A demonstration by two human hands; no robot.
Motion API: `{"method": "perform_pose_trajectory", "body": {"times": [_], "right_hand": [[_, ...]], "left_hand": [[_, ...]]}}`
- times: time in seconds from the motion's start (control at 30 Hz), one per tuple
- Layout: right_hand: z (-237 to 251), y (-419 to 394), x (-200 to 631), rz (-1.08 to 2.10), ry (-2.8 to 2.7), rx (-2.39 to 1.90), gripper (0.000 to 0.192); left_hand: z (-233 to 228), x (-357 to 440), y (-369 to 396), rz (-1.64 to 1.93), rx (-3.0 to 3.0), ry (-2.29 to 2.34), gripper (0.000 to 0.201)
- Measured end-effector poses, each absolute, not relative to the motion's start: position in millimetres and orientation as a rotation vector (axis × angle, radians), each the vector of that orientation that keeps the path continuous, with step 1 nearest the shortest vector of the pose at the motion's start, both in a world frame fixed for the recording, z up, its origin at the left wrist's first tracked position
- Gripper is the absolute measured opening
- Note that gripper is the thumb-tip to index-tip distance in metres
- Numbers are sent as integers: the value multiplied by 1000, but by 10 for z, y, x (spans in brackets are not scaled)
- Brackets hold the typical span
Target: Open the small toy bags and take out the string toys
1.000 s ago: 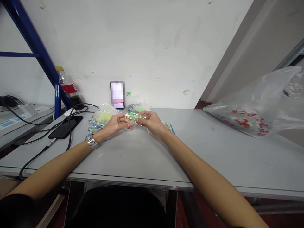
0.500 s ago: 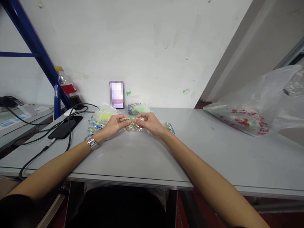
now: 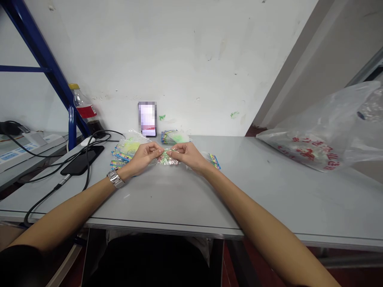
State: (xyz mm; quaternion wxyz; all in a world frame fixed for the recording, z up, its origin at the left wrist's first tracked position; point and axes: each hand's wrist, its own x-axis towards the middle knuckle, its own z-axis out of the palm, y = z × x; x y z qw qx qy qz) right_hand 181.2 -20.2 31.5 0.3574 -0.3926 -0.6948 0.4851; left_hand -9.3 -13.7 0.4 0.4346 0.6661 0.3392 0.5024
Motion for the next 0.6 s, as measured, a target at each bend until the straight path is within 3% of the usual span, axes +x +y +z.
{"method": "perform_pose_trajectory", "body": {"times": [0.6], "right_hand": [[267,-163,1806,1361,-1698,-950,31]], "left_hand": [[-27,-90,-124,1166,1566,767,37]]}}
